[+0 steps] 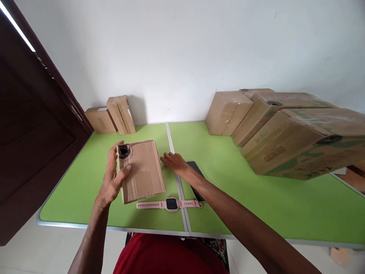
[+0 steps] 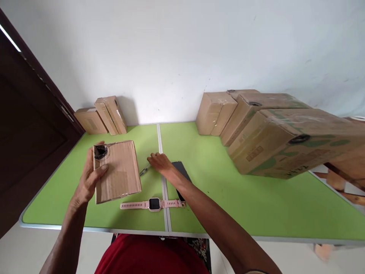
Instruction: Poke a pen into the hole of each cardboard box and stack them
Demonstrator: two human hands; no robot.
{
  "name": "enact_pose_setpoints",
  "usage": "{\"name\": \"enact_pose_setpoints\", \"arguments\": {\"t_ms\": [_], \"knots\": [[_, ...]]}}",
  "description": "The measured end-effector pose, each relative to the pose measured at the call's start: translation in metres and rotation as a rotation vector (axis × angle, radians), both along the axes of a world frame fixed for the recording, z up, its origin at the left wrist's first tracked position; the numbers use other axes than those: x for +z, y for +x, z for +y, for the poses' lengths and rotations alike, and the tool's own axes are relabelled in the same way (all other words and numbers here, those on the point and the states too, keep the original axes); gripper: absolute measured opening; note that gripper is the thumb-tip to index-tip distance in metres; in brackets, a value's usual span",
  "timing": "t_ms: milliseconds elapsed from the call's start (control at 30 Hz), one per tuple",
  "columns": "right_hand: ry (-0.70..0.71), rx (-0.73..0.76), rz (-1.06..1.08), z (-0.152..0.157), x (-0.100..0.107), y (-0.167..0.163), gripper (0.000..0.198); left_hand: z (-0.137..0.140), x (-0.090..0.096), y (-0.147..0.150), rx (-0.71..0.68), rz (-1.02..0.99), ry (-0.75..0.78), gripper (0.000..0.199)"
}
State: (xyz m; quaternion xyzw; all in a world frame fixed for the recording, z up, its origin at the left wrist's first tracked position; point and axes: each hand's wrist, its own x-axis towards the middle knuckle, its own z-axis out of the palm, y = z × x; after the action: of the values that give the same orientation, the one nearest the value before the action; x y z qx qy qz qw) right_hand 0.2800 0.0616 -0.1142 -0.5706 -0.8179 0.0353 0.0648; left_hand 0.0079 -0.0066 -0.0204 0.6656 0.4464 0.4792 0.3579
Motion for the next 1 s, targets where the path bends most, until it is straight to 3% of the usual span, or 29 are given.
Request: {"name": "enact_pose_setpoints", "arguments": {"t_ms": [100, 200, 300, 333, 367, 400, 467, 533, 633, 800, 1000], "knots": [[0.031, -0.165, 0.105, 0.001, 0.018, 0.031, 0.03, -0.002, -0.002, -0.001, 0.004, -0.003, 0.017, 0.079], [0.177, -0.35, 0.283, -0.004, 0.046, 0.058, 0.019, -0.004, -0.001, 0.003, -0.013, 0.001, 0.02, 0.078], [0.342, -0.406, 0.562, -0.021, 0.082, 0.057, 0.025, -0.005, 0.001, 0.01, -0.042, 0.021, 0.033, 0.075], [0.39, -0.369, 0.723, -0.031, 0.095, 0.048, 0.023, -0.005, 0.002, 0.012, -0.047, 0.026, 0.044, 0.074], [0.447, -0.267, 1.068, -0.042, 0.106, 0.035, 0.014, -0.005, 0.002, 0.013, -0.049, 0.028, 0.055, 0.073], [0.423, -0.103, 1.375, -0.054, 0.117, 0.019, 0.004, -0.005, 0.003, 0.014, -0.049, 0.031, 0.064, 0.073], [0.288, 0.15, 1.638, -0.079, 0.133, -0.016, 0.005, -0.005, 0.003, 0.016, -0.053, 0.043, 0.077, 0.073], [0.149, 0.282, 1.67, -0.098, 0.14, -0.048, 0.003, -0.006, 0.003, 0.016, -0.055, 0.063, 0.08, 0.074], [0.067, 0.255, 1.551, -0.109, 0.132, -0.076, 0.006, -0.008, 0.004, 0.015, -0.057, 0.083, 0.09, 0.073], [0.131, 0.119, 1.575, -0.104, 0.112, -0.079, 0.019, -0.01, 0.003, 0.015, -0.052, 0.085, 0.109, 0.07], [0.156, 0.108, 1.505, -0.103, 0.114, -0.078, 0.013, -0.009, 0.0, 0.013, -0.053, 0.078, 0.117, 0.07]]}}
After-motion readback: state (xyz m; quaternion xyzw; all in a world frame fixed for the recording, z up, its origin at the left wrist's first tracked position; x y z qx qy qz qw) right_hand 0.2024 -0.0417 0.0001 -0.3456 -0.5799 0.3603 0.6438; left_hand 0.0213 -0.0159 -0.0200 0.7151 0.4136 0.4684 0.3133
